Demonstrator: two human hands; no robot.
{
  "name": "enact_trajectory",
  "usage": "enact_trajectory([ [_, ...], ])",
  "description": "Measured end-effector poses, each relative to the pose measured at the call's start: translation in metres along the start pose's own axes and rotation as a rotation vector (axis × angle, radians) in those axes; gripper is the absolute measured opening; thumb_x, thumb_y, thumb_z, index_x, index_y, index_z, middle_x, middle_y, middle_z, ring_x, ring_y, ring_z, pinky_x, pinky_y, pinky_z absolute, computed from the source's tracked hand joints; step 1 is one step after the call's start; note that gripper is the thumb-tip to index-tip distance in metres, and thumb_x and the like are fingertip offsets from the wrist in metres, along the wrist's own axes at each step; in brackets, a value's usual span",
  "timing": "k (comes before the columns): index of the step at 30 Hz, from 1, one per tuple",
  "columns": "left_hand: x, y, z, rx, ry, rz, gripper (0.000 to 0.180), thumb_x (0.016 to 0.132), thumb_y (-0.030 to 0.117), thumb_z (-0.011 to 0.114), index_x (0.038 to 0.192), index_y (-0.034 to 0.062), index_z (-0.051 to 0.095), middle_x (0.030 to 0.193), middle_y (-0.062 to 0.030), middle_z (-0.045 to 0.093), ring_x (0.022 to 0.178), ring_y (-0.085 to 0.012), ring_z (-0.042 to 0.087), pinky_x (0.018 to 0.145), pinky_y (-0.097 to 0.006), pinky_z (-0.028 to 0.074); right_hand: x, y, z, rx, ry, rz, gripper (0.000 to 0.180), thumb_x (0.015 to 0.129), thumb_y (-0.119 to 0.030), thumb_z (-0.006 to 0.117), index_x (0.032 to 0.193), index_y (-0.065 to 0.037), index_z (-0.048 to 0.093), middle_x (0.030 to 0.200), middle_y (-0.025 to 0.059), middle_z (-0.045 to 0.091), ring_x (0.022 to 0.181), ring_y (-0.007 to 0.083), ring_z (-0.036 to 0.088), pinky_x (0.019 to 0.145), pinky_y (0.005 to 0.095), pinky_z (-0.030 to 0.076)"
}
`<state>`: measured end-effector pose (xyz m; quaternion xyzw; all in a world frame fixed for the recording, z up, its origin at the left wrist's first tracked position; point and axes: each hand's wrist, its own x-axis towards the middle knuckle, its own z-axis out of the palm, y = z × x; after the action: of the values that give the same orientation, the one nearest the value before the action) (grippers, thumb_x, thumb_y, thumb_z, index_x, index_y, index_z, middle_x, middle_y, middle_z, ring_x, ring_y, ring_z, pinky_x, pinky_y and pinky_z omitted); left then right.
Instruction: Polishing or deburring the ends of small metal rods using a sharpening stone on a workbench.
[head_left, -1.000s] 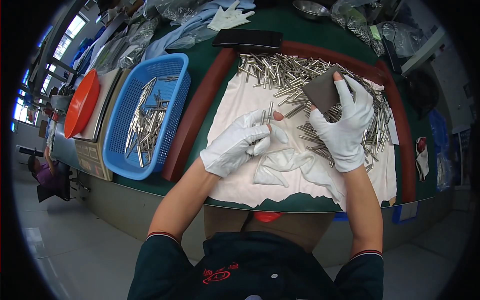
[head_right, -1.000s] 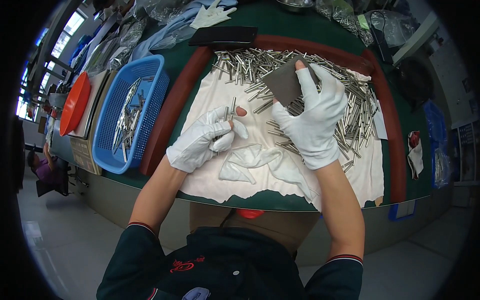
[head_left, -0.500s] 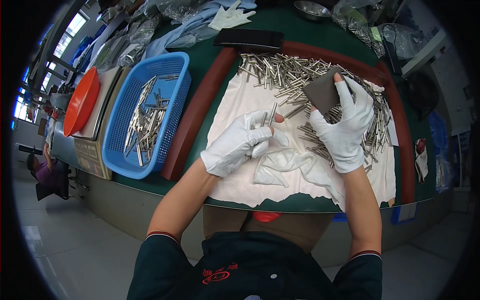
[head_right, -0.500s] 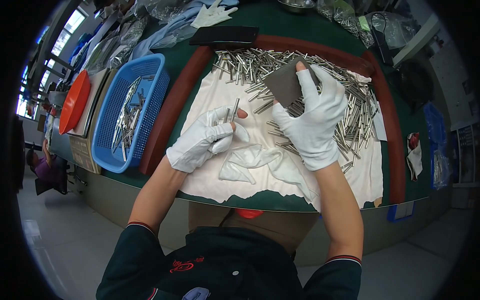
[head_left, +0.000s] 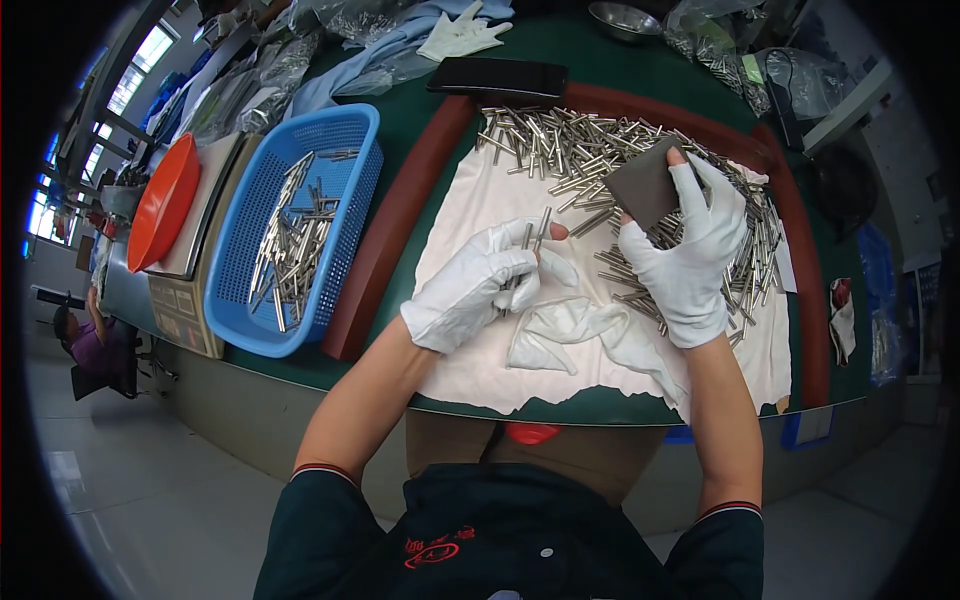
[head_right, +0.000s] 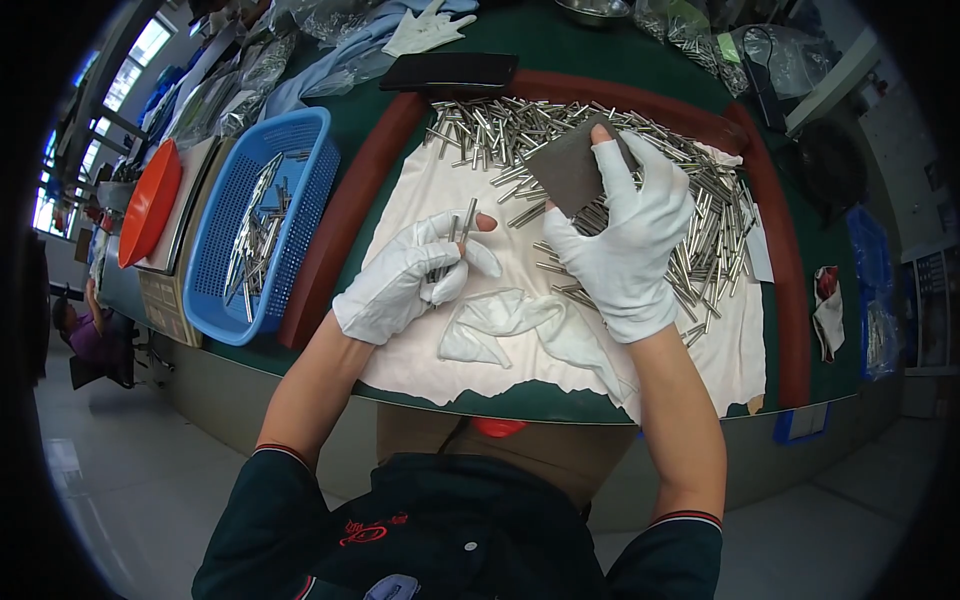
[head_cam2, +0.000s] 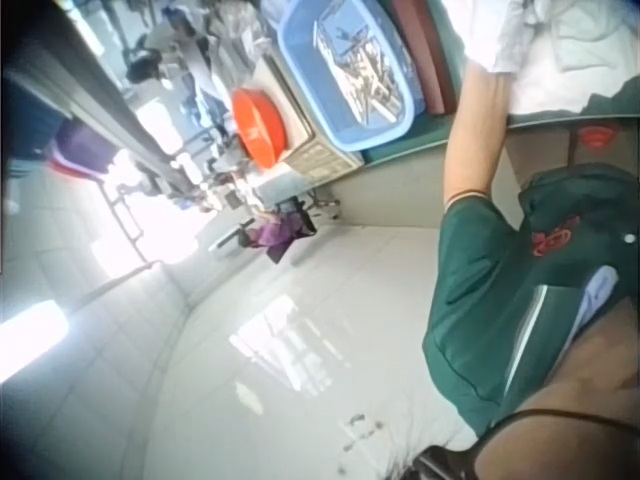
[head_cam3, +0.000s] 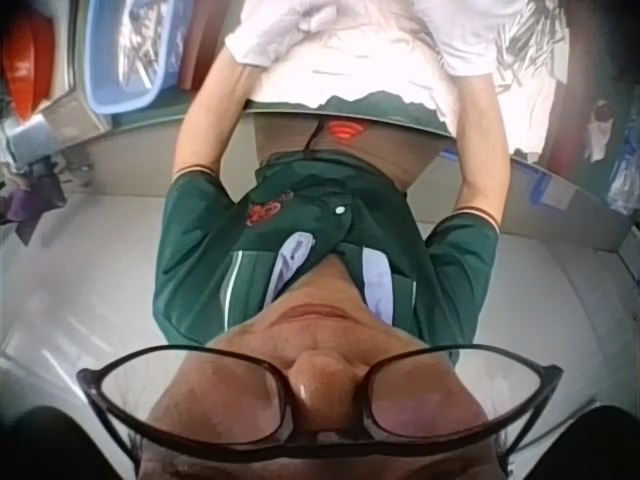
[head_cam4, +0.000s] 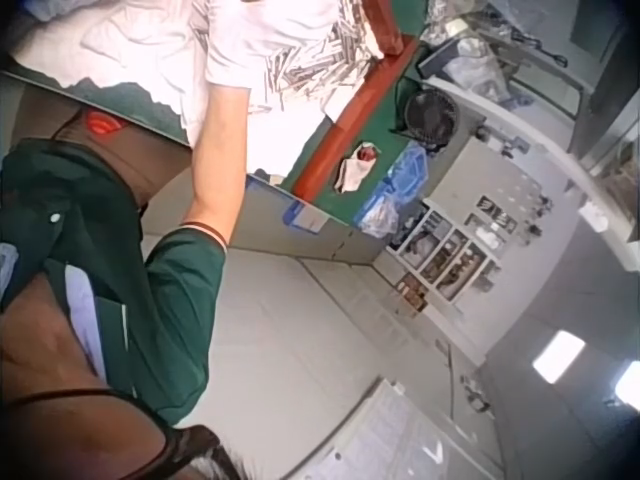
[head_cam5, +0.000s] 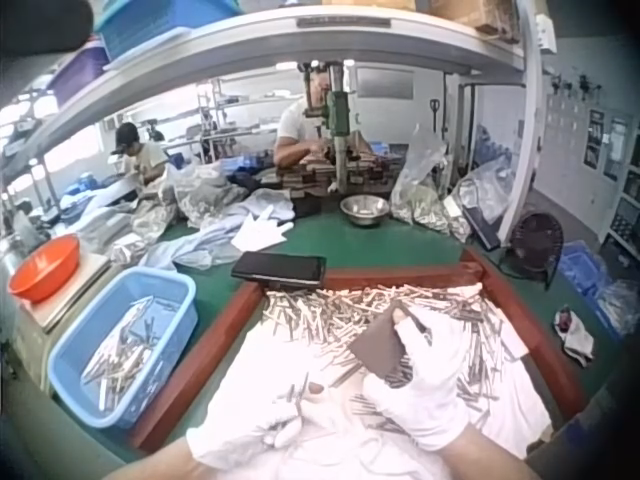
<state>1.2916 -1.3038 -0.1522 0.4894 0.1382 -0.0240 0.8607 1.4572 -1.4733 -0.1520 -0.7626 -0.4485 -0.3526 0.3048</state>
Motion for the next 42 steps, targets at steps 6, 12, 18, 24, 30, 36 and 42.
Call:
enact_trajectory([
  [6,0.005,0.000,0.003,0.154,0.159,0.098,0.030,0.104,0.020,0.048,0.127,0.0006,0.051,0.088,-0.0038,0.065,0.050,-0.0028,0.036,0.046,-0.019,0.028,-0.001,0.000,0.001,-0.003,-0.014,0.019,0.076,0.063,-0.022,0.080,0.134,-0.009,0.057,0.124,0.0122,0.056,0.109,0.0316,0.052,0.094,0.0442,0.042],
  [12,0.038,0.008,0.019,0.065,0.399,0.374,0.021,0.106,0.018,0.044,0.119,0.0027,0.052,0.072,0.0010,0.051,0.050,-0.0040,0.033,0.047,-0.020,0.026,0.003,0.011,0.002,-0.024,0.045,0.035,0.075,0.063,-0.020,0.081,0.133,-0.009,0.058,0.123,0.0115,0.057,0.110,0.0312,0.053,0.096,0.0437,0.042],
  [18,0.099,0.008,0.042,0.208,0.323,0.384,0.021,0.105,0.017,0.046,0.116,0.0020,0.055,0.085,-0.0038,0.064,0.056,-0.0067,0.050,0.052,-0.022,0.040,0.012,0.033,-0.001,-0.152,0.162,0.068,0.070,0.059,-0.032,0.080,0.122,-0.005,0.065,0.115,0.0116,0.056,0.100,0.0322,0.053,0.085,0.0470,0.045],
  [24,0.143,0.000,0.047,0.391,0.309,0.505,0.021,0.101,0.015,0.055,0.113,-0.0007,0.062,0.102,-0.0059,0.069,0.092,-0.0129,0.066,0.082,-0.025,0.050,0.012,0.040,-0.001,-0.172,0.214,0.087,0.068,0.059,-0.034,0.080,0.119,-0.005,0.066,0.114,0.0103,0.055,0.097,0.0316,0.053,0.082,0.0464,0.046],
  [30,0.126,0.028,0.041,0.480,0.269,0.631,0.023,0.098,0.015,0.061,0.113,-0.0014,0.067,0.099,-0.0018,0.068,0.084,-0.0072,0.059,0.076,-0.023,0.047,0.012,0.038,-0.004,-0.147,0.217,0.116,0.069,0.060,-0.033,0.080,0.121,-0.005,0.065,0.114,0.0104,0.055,0.098,0.0319,0.053,0.084,0.0461,0.045],
  [36,0.041,0.028,0.008,0.330,0.189,0.233,0.036,0.099,0.021,0.061,0.127,-0.0020,0.059,0.088,-0.0054,0.064,0.063,-0.0074,0.054,0.057,-0.018,0.042,0.006,0.013,-0.003,0.064,0.099,0.130,0.069,0.062,-0.025,0.079,0.125,-0.004,0.062,0.118,0.0118,0.055,0.105,0.0317,0.052,0.090,0.0443,0.044],
  [42,-0.001,0.010,-0.016,-0.003,0.126,0.130,0.061,0.099,0.016,0.057,0.151,-0.0007,0.030,0.095,-0.0105,0.063,0.056,-0.0045,0.046,0.050,-0.015,0.037,0.017,-0.018,-0.001,0.220,-0.098,0.090,0.075,0.064,-0.010,0.080,0.136,-0.008,0.056,0.122,0.0109,0.056,0.113,0.0276,0.053,0.098,0.0385,0.044],
])
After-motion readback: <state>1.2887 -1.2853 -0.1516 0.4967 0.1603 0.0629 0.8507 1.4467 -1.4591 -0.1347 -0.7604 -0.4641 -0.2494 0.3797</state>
